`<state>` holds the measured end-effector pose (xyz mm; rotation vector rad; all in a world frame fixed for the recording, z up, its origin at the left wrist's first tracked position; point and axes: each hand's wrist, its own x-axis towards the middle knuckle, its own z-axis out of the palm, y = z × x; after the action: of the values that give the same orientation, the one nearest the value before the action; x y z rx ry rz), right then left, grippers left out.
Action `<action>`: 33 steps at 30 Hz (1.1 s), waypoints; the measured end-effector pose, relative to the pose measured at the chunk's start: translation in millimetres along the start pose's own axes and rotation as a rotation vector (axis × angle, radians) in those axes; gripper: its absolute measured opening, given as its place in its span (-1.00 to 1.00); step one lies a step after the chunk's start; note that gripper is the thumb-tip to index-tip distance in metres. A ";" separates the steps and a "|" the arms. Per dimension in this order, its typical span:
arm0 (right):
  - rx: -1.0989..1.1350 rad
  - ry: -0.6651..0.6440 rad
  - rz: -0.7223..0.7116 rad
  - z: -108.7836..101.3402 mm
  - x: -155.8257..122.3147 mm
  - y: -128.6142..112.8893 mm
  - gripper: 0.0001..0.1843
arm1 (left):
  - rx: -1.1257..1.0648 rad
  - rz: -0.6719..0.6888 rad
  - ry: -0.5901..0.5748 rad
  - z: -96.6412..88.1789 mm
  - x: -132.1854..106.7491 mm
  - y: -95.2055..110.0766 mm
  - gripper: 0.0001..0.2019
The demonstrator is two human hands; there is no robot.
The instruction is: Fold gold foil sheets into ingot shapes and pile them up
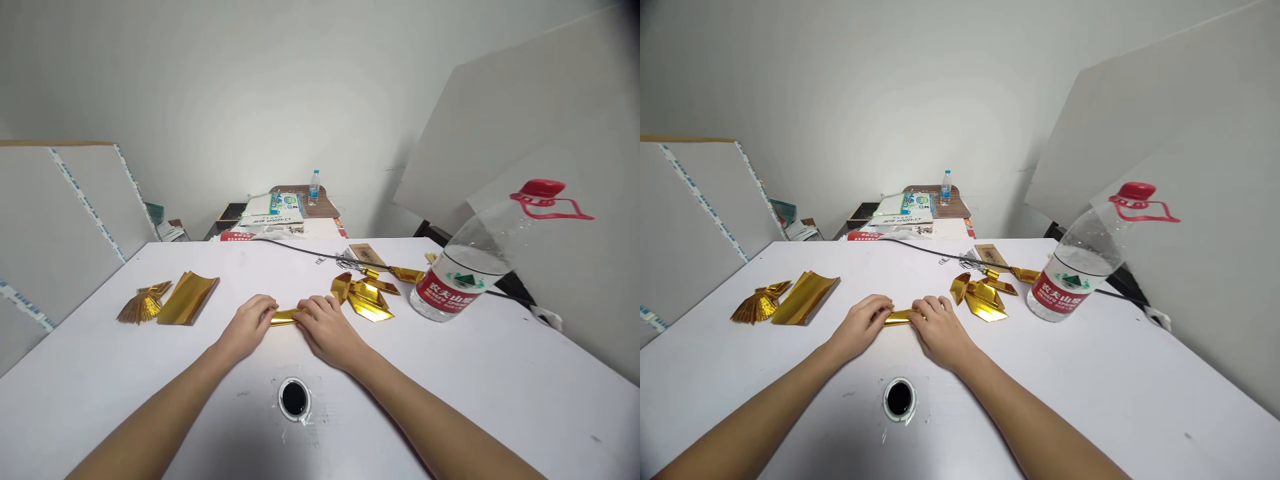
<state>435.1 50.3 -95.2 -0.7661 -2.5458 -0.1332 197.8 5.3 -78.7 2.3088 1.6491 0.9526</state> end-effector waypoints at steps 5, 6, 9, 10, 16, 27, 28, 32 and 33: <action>0.068 -0.056 0.025 0.3 -0.6 -1.5 -0.70 | 0.293 0.185 -0.102 -4.5 -11.1 21.0 -0.74; 0.076 -0.063 0.019 -0.2 -1.3 -1.7 -0.71 | 0.312 0.187 -0.138 -3.4 -13.3 25.2 -0.76; 0.092 -0.082 -0.008 -2.9 -4.5 -2.5 -0.67 | 0.348 0.157 -0.194 3.6 -18.2 31.6 -0.78; 0.098 -0.086 -0.011 -3.8 -5.7 -2.8 -0.66 | 0.354 0.150 -0.196 6.2 -19.3 31.6 -0.77; 0.129 -0.106 -0.003 -6.9 -7.9 -6.5 -0.67 | 0.357 0.168 -0.139 14.0 -22.4 24.4 -0.75; 0.132 -0.185 0.063 -15.3 -9.4 -4.4 -0.69 | 0.230 0.088 -0.164 7.4 -20.8 14.1 -0.74; 0.135 -0.176 0.075 -17.1 -10.9 -0.6 -0.72 | 0.202 0.071 -0.163 4.4 -20.1 10.8 -0.75; 0.189 -0.121 0.134 -17.1 -12.1 10.9 -0.78 | 0.126 0.047 -0.165 -3.4 -15.7 0.5 -0.84; 0.206 -0.116 0.136 -15.0 -10.6 11.5 -0.79 | 0.116 0.041 -0.164 -3.5 -14.4 -0.1 -0.85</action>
<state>455.2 51.4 -87.4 -0.8839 -2.5531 0.2203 192.9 -8.3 -81.9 2.4301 1.6366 0.6703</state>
